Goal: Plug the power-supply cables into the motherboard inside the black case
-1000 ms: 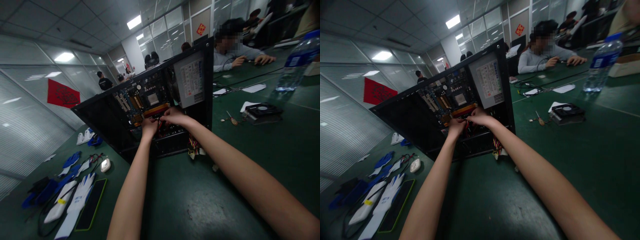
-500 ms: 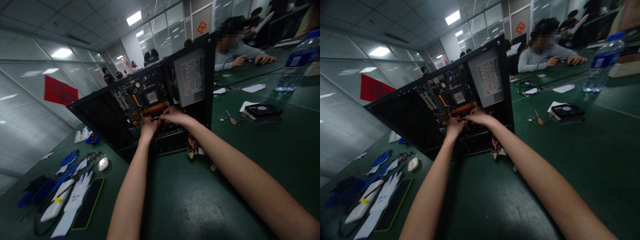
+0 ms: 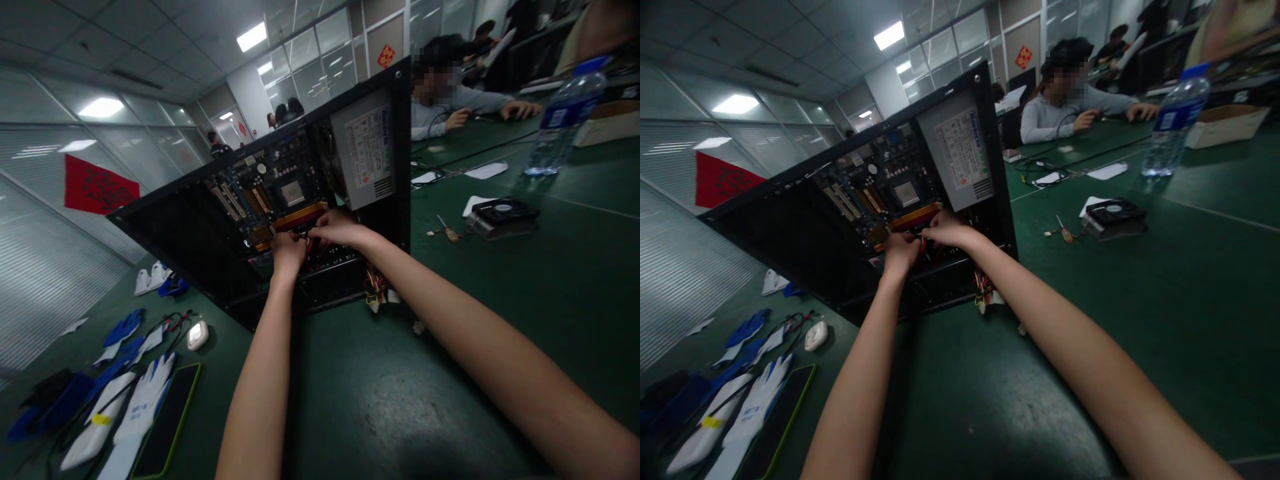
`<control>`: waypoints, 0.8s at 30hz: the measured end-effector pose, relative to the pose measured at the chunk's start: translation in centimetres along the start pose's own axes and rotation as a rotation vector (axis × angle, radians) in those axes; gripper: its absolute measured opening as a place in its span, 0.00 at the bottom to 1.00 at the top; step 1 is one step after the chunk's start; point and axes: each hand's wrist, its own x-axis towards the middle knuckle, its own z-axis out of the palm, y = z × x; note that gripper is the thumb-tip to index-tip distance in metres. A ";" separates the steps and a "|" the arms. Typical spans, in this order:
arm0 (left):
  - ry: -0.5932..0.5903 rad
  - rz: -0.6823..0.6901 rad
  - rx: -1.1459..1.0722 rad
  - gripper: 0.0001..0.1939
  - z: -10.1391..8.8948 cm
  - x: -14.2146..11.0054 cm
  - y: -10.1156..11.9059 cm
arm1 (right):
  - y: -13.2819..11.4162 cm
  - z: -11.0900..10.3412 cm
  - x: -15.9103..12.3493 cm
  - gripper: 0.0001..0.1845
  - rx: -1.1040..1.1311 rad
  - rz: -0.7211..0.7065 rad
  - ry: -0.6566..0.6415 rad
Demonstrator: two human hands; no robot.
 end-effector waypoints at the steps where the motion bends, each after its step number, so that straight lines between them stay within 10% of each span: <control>1: -0.004 0.006 -0.001 0.12 0.0 0.0 0.0 | 0.0 0.0 0.0 0.14 -0.007 -0.004 -0.001; 24: -0.028 -0.103 -0.128 0.10 -0.3 -0.1 0.2 | -0.1 0.0 0.0 0.14 -0.093 0.050 0.036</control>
